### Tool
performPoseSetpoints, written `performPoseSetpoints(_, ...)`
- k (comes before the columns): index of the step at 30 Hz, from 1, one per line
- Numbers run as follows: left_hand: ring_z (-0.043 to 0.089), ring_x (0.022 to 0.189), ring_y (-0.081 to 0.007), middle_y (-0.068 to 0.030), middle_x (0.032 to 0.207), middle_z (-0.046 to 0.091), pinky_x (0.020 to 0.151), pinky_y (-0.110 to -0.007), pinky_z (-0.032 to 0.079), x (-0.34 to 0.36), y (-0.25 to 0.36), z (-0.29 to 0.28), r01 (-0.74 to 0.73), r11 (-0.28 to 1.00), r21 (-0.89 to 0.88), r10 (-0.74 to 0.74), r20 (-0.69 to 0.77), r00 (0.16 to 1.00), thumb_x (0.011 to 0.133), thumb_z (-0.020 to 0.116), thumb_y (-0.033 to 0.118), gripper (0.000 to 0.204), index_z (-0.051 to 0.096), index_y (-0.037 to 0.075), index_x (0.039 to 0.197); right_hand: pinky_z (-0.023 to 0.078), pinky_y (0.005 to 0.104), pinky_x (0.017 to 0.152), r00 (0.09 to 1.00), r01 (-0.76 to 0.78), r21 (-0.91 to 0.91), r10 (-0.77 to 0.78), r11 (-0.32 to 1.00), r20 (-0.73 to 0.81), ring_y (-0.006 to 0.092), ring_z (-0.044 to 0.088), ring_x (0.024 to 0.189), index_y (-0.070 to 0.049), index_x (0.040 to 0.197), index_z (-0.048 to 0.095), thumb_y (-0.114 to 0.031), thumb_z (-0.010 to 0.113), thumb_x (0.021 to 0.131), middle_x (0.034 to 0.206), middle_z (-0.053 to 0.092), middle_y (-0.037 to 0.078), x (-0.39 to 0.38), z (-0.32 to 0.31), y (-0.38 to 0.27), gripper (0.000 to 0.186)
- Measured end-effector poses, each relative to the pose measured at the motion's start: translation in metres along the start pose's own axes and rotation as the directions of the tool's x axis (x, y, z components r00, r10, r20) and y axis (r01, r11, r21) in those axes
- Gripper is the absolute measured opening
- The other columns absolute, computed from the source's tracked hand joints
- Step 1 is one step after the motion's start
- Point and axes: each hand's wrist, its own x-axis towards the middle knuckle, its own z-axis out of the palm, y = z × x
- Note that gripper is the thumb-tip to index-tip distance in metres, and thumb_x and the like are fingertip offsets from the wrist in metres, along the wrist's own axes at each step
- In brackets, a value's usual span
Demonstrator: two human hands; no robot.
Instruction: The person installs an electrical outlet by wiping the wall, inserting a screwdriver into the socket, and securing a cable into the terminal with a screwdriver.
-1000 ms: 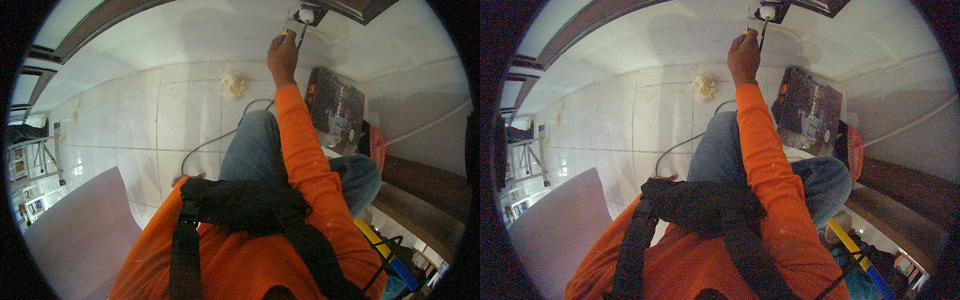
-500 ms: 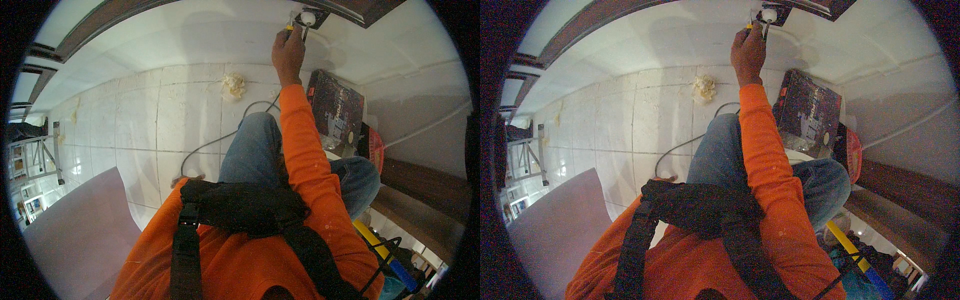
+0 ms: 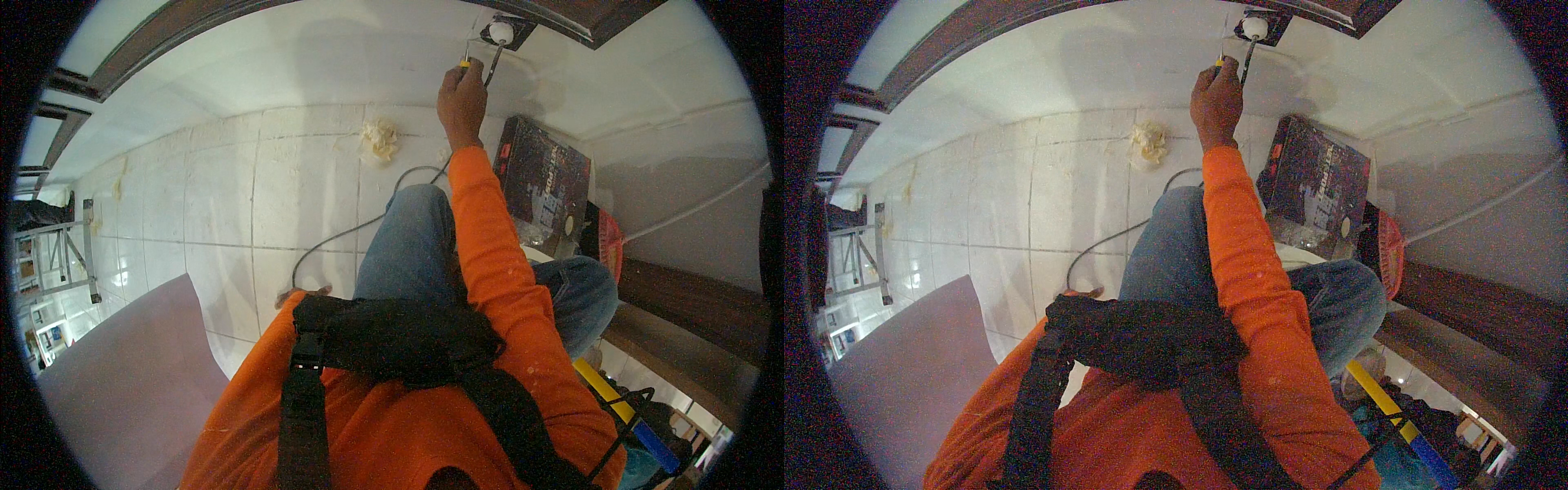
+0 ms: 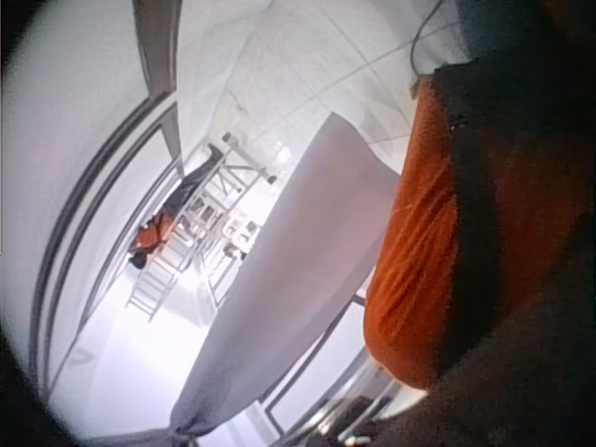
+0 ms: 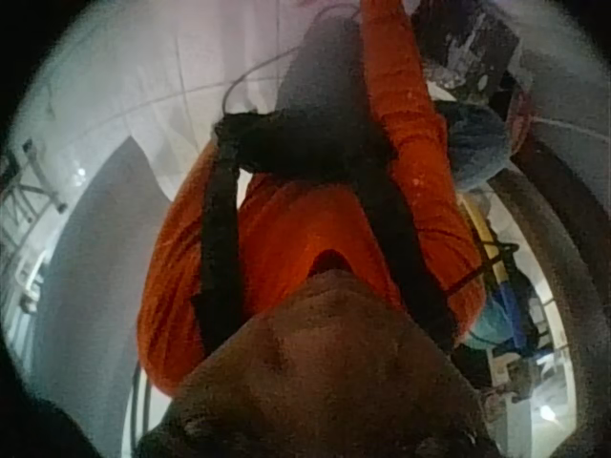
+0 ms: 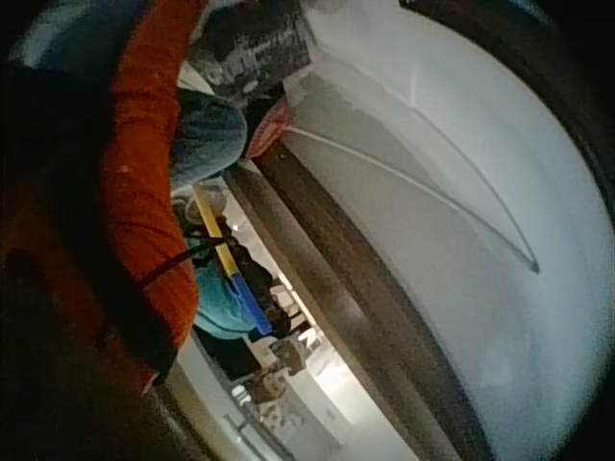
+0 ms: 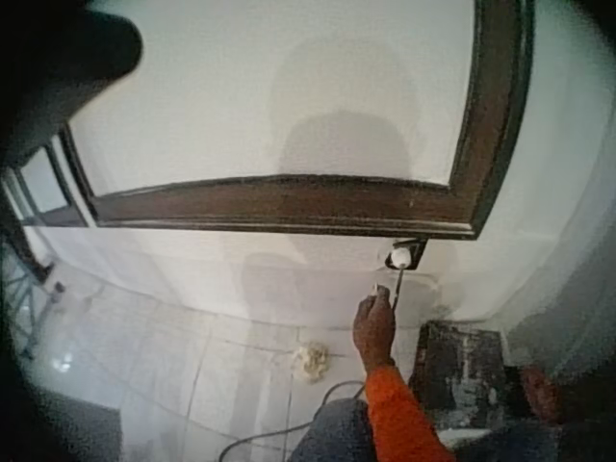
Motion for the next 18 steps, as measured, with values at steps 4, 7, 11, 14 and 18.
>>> performPoseSetpoints(4, 0.054, 0.101, -0.0257, -0.013, 0.103, 0.06, 0.091, -0.039, 0.038, 0.002, 0.004, -0.001, -0.01, 1.0, 0.007, 0.01, 0.002, 1.0, 0.066, 0.053, 0.074, 0.08, 0.061, 0.002, 0.101, 0.047, 0.0468, 0.061, 1.0, -0.019, -0.006, 0.019, 1.0, -0.003, 0.0406, 0.059, 0.072, 0.001, 0.103, 0.042, -0.011, 0.046, 0.085, 0.078, 0.059, 0.024, 0.0, -0.005, 0.0, 0.022)
performPoseSetpoints(7, 0.054, 0.101, -0.0259, -0.013, 0.103, 0.06, 0.091, -0.039, 0.038, 0.002, 0.0, 0.0, -0.006, 1.0, 0.0, 0.006, 0.001, 1.0, 0.066, 0.053, 0.074, 0.08, 0.061, 0.002, 0.101, 0.046, 0.0467, 0.059, 0.999, 0.016, 0.037, -0.015, 0.999, -0.04, 0.0407, 0.059, 0.07, 0.001, 0.102, 0.043, -0.012, 0.046, 0.085, 0.076, 0.058, 0.023, 0.001, -0.007, -0.01, 0.022)
performPoseSetpoints(11, 0.054, 0.102, -0.0261, -0.0131, 0.104, 0.06, 0.092, -0.039, 0.038, 0.0, -0.002, -0.001, -0.008, 1.0, 0.003, 0.008, -0.003, 1.0, 0.065, 0.054, 0.073, 0.08, 0.061, 0.002, 0.102, 0.045, 0.047, 0.059, 0.992, 0.077, 0.11, -0.065, 0.991, -0.107, 0.0413, 0.058, 0.068, 0.003, 0.102, 0.043, -0.013, 0.046, 0.085, 0.072, 0.057, 0.023, 0.013, -0.011, -0.018, 0.024)
performPoseSetpoints(14, 0.053, 0.102, -0.0262, -0.0131, 0.104, 0.059, 0.092, -0.039, 0.038, 0.002, 0.001, -0.002, -0.013, 1.0, 0.012, 0.013, 0.0, 1.0, 0.065, 0.054, 0.073, 0.08, 0.06, 0.002, 0.102, 0.045, 0.0473, 0.059, 0.99, 0.093, 0.115, -0.079, 0.989, -0.117, 0.0419, 0.058, 0.068, 0.006, 0.104, 0.042, -0.014, 0.046, 0.085, 0.072, 0.057, 0.024, 0.02, -0.017, -0.023, 0.028)
performPoseSetpoints(18, 0.053, 0.103, -0.0265, -0.0132, 0.105, 0.059, 0.092, -0.039, 0.038, 0.0, -0.001, -0.004, -0.016, 1.0, 0.017, 0.017, -0.009, 1.0, 0.065, 0.054, 0.073, 0.08, 0.06, 0.002, 0.103, 0.045, 0.0479, 0.059, 0.993, 0.085, 0.099, -0.076, 0.991, -0.094, 0.0424, 0.058, 0.069, 0.007, 0.109, 0.042, -0.015, 0.048, 0.085, 0.074, 0.058, 0.024, 0.027, -0.021, -0.026, 0.033)
